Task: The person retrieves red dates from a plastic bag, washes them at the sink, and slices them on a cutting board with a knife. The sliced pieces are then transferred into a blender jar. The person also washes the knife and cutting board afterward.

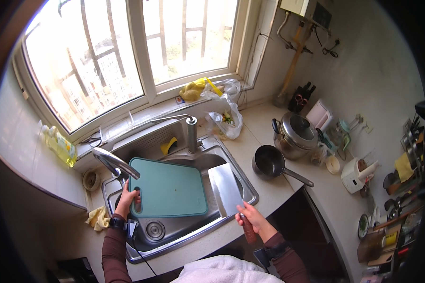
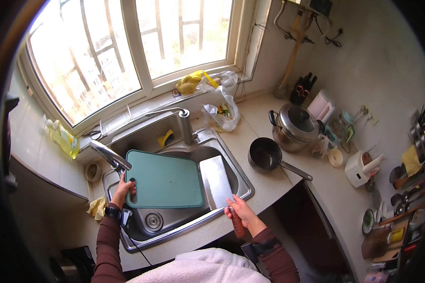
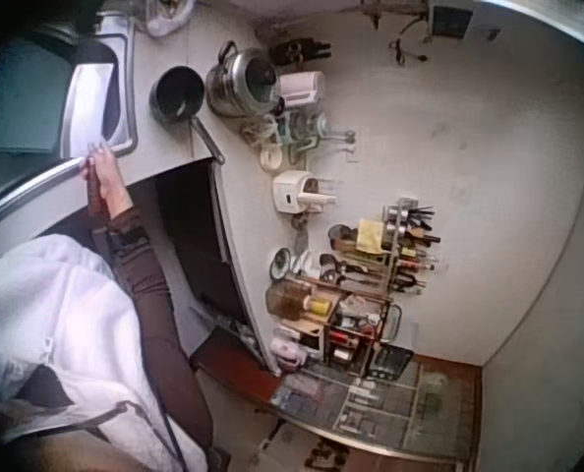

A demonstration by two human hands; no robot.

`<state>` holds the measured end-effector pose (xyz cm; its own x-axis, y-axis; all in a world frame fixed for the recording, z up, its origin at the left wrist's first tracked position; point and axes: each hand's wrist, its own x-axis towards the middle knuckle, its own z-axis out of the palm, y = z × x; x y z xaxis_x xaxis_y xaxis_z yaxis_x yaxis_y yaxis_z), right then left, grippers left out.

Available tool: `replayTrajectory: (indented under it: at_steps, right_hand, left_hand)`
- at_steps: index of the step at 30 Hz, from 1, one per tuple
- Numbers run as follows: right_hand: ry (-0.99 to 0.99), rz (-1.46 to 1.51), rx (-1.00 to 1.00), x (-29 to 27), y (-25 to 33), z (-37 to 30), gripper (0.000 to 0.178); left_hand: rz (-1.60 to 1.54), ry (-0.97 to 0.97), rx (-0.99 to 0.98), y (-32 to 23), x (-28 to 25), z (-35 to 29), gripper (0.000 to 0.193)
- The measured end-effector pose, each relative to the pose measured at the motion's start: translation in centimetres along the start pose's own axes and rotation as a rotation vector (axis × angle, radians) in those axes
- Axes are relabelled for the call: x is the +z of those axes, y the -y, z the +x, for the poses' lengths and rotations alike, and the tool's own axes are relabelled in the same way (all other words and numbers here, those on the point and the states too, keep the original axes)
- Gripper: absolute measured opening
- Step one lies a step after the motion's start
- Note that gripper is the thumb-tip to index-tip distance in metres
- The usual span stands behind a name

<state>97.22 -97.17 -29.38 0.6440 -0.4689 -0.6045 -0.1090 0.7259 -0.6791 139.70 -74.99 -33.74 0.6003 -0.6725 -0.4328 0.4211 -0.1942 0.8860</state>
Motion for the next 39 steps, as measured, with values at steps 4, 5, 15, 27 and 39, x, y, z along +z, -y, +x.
replayTrajectory:
  at_steps: [4,5,15,27,39]
  right_hand:
    - [0.133,0.038,0.030,4.3,-1.2,2.2,0.020]
    - [0.131,0.001,0.074,5.7,-1.6,2.9,0.020]
    - [0.436,0.117,0.115,19.2,-5.0,7.1,0.026]
    - [-0.026,-1.133,-0.549,17.4,-4.3,7.4,0.057]
    - [0.050,-1.386,-0.992,20.6,-4.2,5.1,0.059]
  left_hand:
    - [-0.018,-0.045,-0.030,-0.1,0.2,-1.9,0.055]
    - [-0.018,-0.067,-0.009,-0.1,0.4,-2.5,0.056]
    - [-0.038,-0.165,-0.121,0.0,2.3,-6.6,0.011]
    - [-0.073,-0.105,-0.156,-0.7,1.1,-6.7,0.008]
    - [-0.069,-0.089,-0.140,0.2,1.1,-4.5,0.006]
